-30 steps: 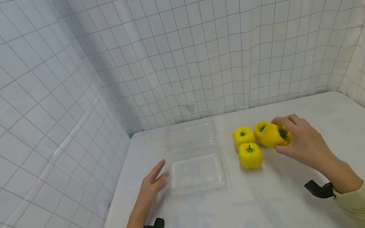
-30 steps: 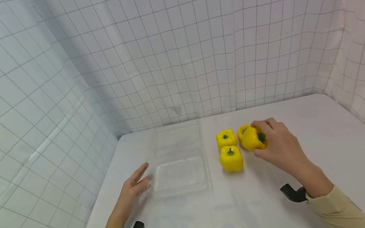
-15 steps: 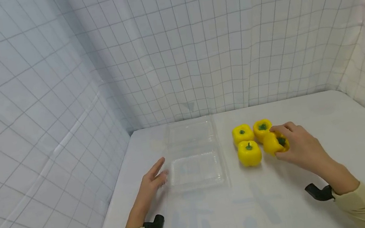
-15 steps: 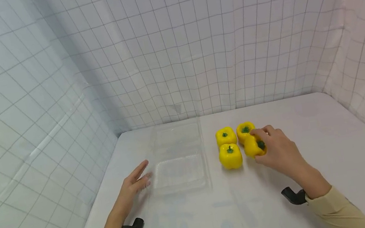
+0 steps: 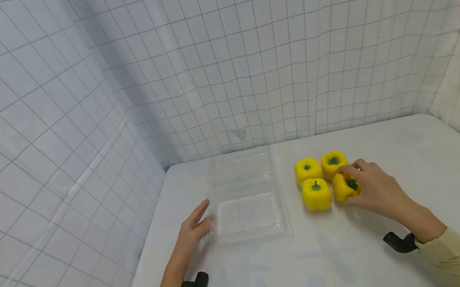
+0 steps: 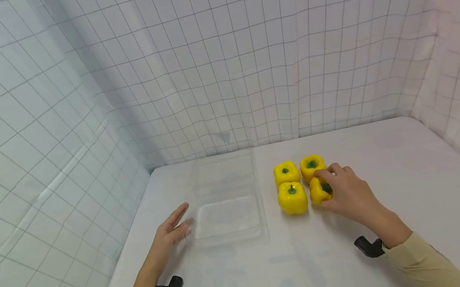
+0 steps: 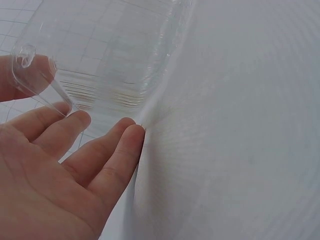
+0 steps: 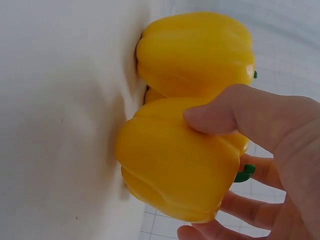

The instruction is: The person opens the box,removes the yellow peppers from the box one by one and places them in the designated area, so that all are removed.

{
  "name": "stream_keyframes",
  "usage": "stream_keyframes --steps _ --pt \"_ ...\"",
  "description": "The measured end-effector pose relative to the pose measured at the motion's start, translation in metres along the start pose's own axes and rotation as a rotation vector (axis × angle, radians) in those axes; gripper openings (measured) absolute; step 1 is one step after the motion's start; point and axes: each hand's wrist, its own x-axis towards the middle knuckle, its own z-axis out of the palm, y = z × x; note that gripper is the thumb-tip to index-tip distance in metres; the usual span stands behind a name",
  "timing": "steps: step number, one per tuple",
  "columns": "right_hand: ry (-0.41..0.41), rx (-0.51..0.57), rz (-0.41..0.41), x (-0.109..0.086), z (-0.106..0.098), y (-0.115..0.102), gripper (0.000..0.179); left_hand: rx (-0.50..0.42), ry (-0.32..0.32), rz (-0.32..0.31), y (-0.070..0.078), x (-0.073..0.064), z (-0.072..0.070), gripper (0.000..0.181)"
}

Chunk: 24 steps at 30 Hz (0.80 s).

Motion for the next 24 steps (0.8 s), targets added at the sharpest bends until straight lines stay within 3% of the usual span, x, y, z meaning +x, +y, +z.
stream_keyframes --steps 11,24 --pt "-0.04 0.006 -0.03 0.002 0.0076 0.0 0.069 0.003 0.001 -0.002 0.0012 -0.0003 0.0018 0.06" --pt "-0.022 -0.014 -0.046 -0.0007 0.0088 -0.0026 0.069 0.018 0.005 0.006 0.0021 -0.0005 0.0016 0.061"
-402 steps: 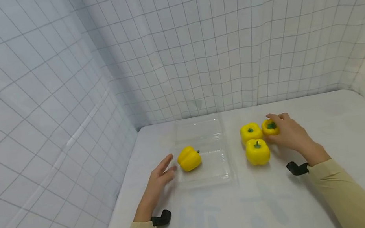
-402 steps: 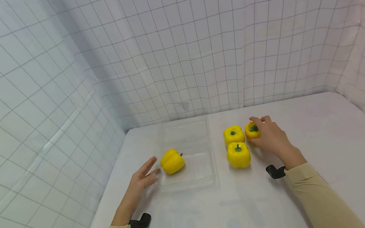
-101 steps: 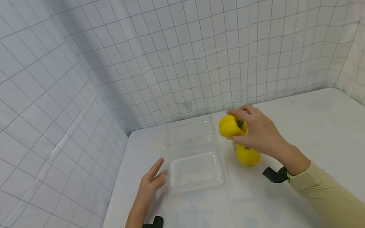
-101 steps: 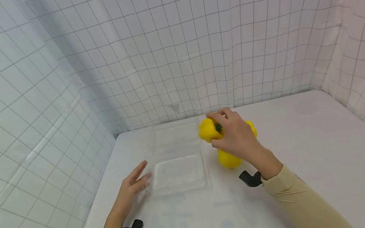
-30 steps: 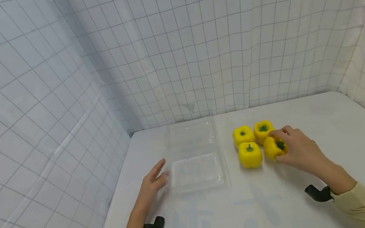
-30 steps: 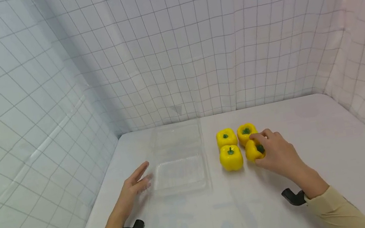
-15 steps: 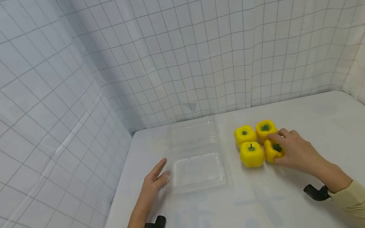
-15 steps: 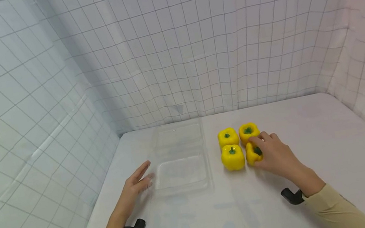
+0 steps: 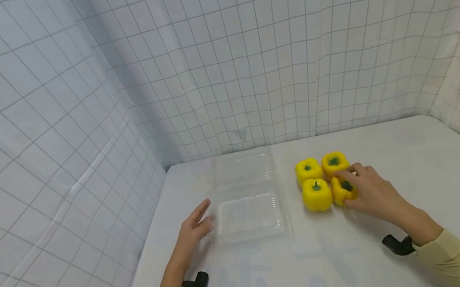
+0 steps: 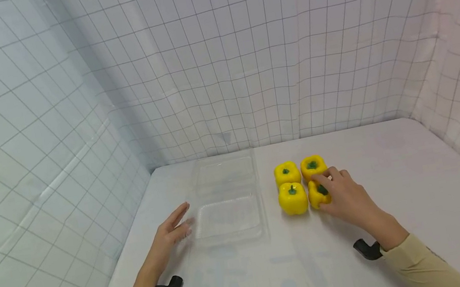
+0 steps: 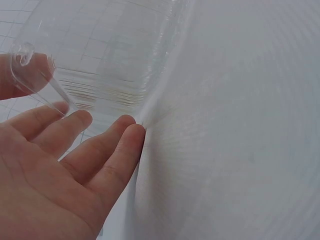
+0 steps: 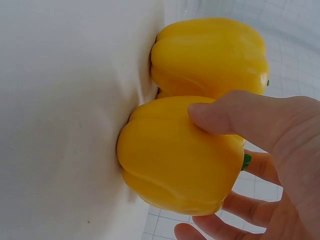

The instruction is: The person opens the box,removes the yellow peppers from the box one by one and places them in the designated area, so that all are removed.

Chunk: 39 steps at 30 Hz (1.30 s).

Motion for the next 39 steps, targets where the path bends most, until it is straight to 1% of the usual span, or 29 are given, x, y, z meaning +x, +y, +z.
stream_keyframes --steps 5,8,15,20,23,28,31,34,36,39 --pt "0.026 -0.001 -0.019 -0.001 0.001 0.001 0.068 -0.008 0.004 0.0 0.0 0.0 0.0 0.061" --pt "0.026 -0.003 -0.025 -0.001 0.0 0.001 0.067 -0.009 0.001 0.004 0.0 -0.001 0.0 0.061" --pt "0.014 -0.01 -0.01 -0.002 -0.008 -0.005 0.063 -0.012 -0.004 0.011 0.003 -0.001 0.0 0.06" --pt "0.035 0.011 -0.006 -0.004 -0.016 -0.007 0.059 -0.013 0.0 0.005 0.001 0.0 -0.001 0.058" --pt "0.068 0.028 -0.015 -0.004 -0.017 -0.008 0.056 -0.009 0.012 -0.005 0.001 0.0 -0.001 0.059" --pt "0.164 0.064 -0.053 -0.005 -0.017 -0.008 0.053 0.011 0.033 -0.012 0.002 -0.002 -0.004 0.062" --pt "0.23 0.076 -0.077 -0.005 -0.018 -0.007 0.054 0.027 0.051 0.003 0.002 -0.003 -0.005 0.062" --pt "0.279 0.078 -0.084 -0.004 -0.019 -0.004 0.053 0.043 0.066 0.03 0.002 -0.003 -0.008 0.06" --pt "0.293 0.082 -0.079 -0.004 -0.019 -0.002 0.053 0.057 0.077 0.045 0.002 -0.003 -0.01 0.059" --pt "0.304 0.081 -0.059 -0.005 -0.019 0.002 0.055 0.103 0.104 0.058 0.004 -0.003 -0.014 0.059"
